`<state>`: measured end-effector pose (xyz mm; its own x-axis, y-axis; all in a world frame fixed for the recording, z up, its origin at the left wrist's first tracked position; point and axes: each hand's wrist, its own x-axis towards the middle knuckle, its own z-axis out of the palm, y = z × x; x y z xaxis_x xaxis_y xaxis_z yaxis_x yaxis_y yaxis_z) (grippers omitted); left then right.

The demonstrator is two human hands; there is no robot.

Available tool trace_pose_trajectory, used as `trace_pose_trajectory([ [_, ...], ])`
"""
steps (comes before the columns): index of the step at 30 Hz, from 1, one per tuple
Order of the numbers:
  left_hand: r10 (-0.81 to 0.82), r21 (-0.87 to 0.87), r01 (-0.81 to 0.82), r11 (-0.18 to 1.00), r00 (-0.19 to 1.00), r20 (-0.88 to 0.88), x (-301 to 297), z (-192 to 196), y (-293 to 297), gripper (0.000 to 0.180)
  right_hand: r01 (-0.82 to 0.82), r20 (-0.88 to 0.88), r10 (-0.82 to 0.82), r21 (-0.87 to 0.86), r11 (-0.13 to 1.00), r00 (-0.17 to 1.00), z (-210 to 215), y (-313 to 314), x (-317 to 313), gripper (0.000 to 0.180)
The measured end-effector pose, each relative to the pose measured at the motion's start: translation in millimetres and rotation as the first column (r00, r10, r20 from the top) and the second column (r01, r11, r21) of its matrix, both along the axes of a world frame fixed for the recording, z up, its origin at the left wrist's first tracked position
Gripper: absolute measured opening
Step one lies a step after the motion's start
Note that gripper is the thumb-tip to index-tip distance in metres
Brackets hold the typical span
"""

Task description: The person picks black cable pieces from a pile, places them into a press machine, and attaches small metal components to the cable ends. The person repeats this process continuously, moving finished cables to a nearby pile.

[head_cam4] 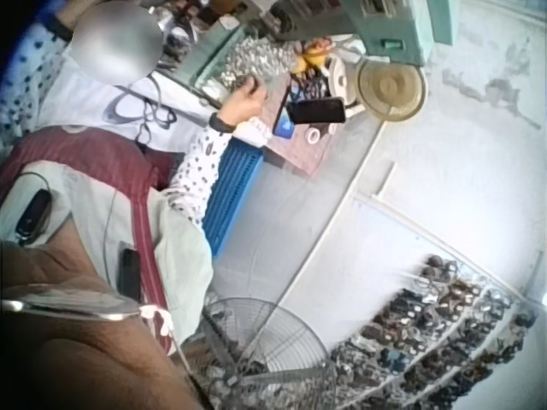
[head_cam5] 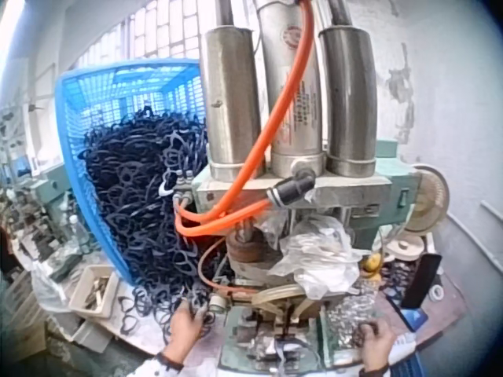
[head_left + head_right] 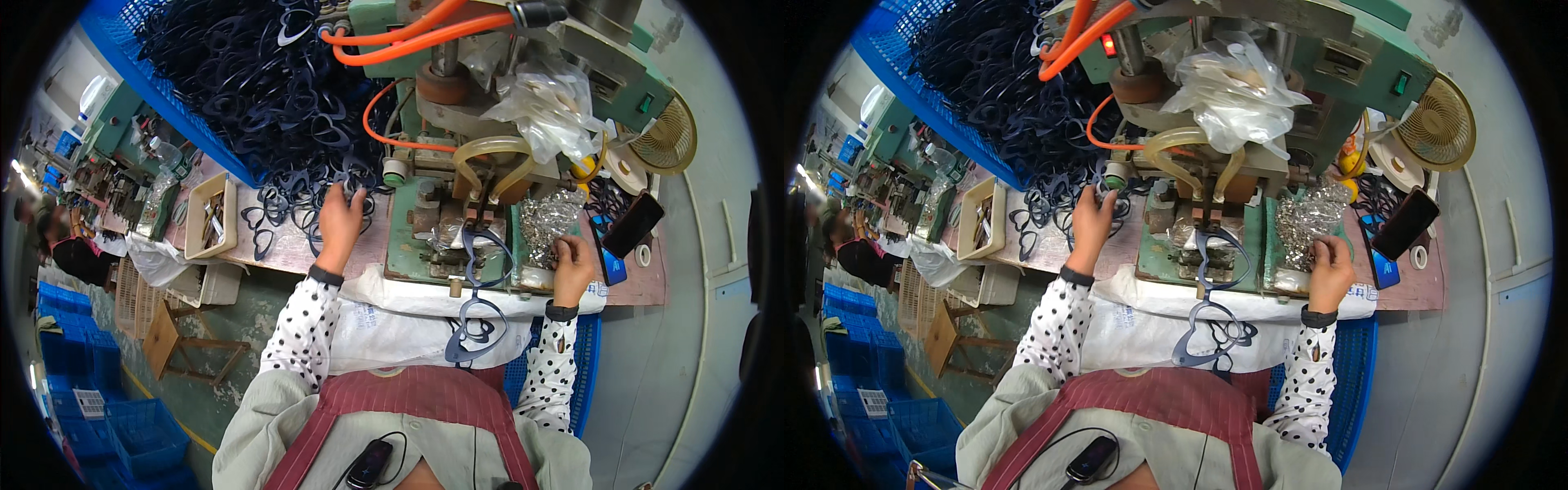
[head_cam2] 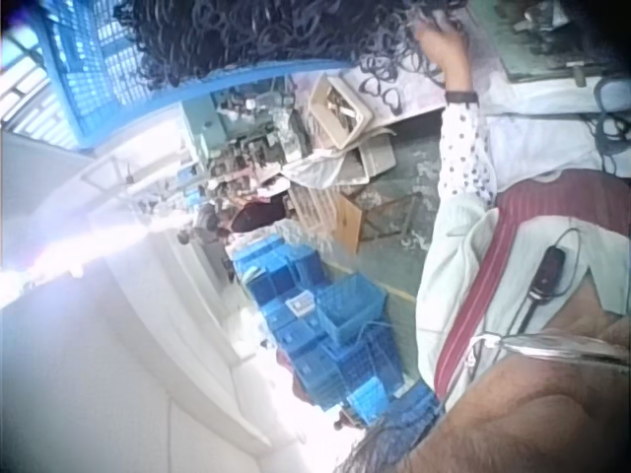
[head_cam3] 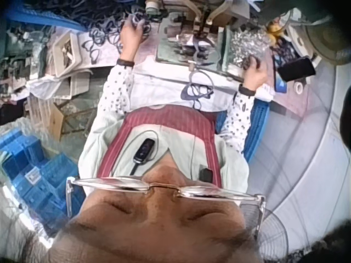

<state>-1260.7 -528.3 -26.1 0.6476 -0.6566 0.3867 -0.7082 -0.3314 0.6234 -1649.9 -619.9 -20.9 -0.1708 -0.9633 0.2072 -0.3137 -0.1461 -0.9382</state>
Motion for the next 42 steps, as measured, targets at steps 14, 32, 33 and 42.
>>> trace_pose_trajectory([
  [14,-0.301,-0.403,0.373,0.836,0.925,0.232,-82,65,46,0.015,-0.444,0.201,0.455,-0.099,0.891,0.868,111,57,82,0.020],
  [32,-0.522,-0.609,0.614,0.502,0.776,0.353,-115,131,39,0.023,-0.447,0.214,0.467,-0.136,0.884,0.858,108,47,110,0.038],
  [33,-0.575,-0.694,0.500,0.519,0.805,0.150,-115,140,33,0.023,-0.465,0.186,0.483,-0.133,0.875,0.856,105,46,112,0.037],
  [42,-0.735,-0.733,0.390,0.558,0.642,-0.218,-103,161,30,0.023,-0.376,0.266,0.434,-0.243,0.894,0.861,98,51,117,0.032],
])
